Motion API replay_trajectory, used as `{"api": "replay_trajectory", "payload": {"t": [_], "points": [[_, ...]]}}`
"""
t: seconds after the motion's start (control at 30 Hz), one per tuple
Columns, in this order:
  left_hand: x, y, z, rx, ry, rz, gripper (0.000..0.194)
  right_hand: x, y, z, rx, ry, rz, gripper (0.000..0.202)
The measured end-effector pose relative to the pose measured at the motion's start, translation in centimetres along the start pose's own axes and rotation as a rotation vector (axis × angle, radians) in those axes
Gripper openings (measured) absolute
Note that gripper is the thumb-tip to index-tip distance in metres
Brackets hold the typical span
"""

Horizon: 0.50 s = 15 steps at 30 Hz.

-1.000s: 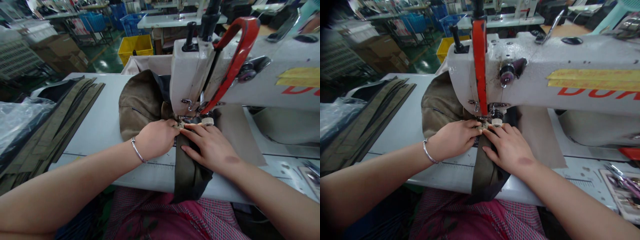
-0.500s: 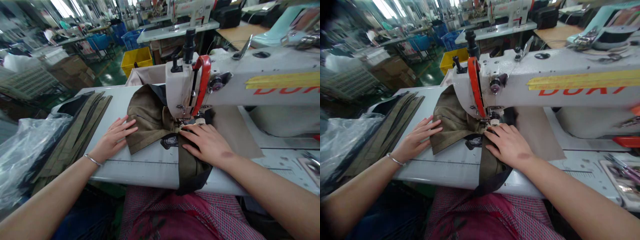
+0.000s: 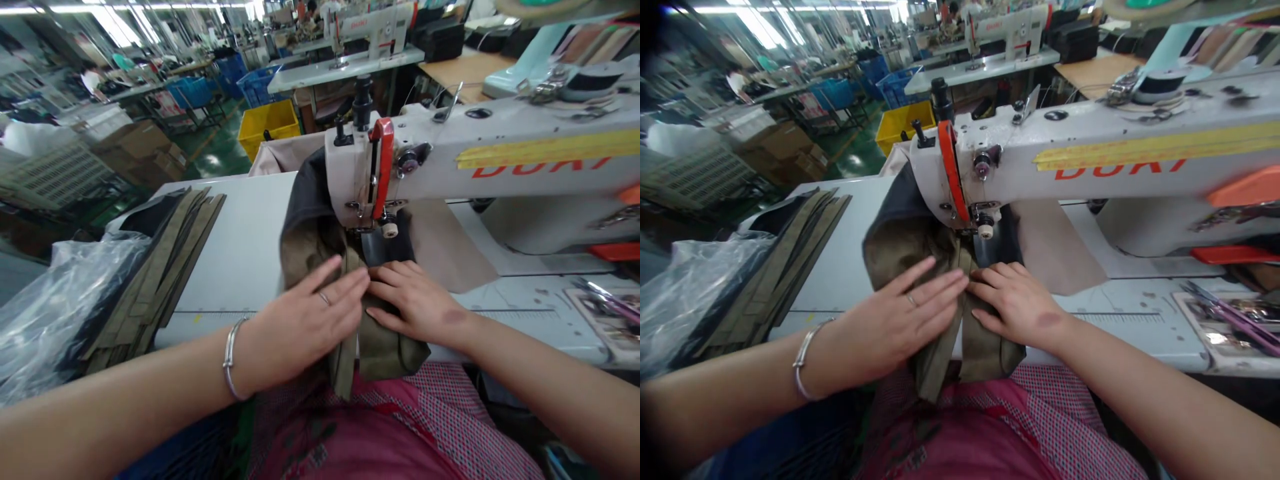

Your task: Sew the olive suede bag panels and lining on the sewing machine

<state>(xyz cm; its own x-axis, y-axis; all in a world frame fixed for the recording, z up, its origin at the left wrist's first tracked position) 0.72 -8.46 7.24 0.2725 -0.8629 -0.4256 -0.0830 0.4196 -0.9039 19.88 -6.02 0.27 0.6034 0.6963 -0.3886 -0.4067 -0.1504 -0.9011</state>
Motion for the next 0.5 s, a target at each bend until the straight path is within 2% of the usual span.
{"api": "replay_trajectory", "payload": {"t": [0.03,0.1,0.2,0.27,0.33,0.4,0.5], "points": [[-1.1,0.6,-0.1,-0.037,-0.044,0.020,0.042,-0.1,0.1,0.0,-0.004,0.003,-0.006,0.041],[-2.3,1.8,0.1,-0.098,-0.028,-0.007,0.049,-0.2,0.1,0.0,-0.009,0.009,-0.012,0.042],[-2.4,3.4,0.6,-0.174,0.042,-0.087,0.039,-0.3,0.1,-0.1,-0.008,0.013,-0.009,0.043],[-2.1,4.1,0.9,-0.211,-0.008,-0.099,0.034,-0.4,0.1,-0.4,-0.004,0.018,-0.007,0.043],[-2.0,4.5,1.1,-0.197,-0.044,-0.089,0.036,-0.6,0.2,-0.9,-0.007,0.020,0.000,0.043],[-2.0,4.7,1.0,-0.157,-0.012,-0.110,0.040,-1.2,0.3,-1.8,-0.025,0.003,0.027,0.046],[-2.8,5.0,0.8,-0.178,-0.002,-0.293,0.041,-2.6,0.7,-3.6,-0.074,-0.046,0.087,0.069]]}}
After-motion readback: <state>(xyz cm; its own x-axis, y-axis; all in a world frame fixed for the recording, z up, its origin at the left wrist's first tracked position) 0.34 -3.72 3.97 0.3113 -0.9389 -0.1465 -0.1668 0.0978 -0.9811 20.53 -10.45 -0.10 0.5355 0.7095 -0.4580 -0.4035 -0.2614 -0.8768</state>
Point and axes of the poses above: each hand's wrist, its own z-axis towards the middle knuckle, its own y-axis out of the palm, x = y × z, the point moved 3 cm from there along z, towards the middle knuckle, and after that the axes turned 10 degrees about z, right-handed, at the moved point
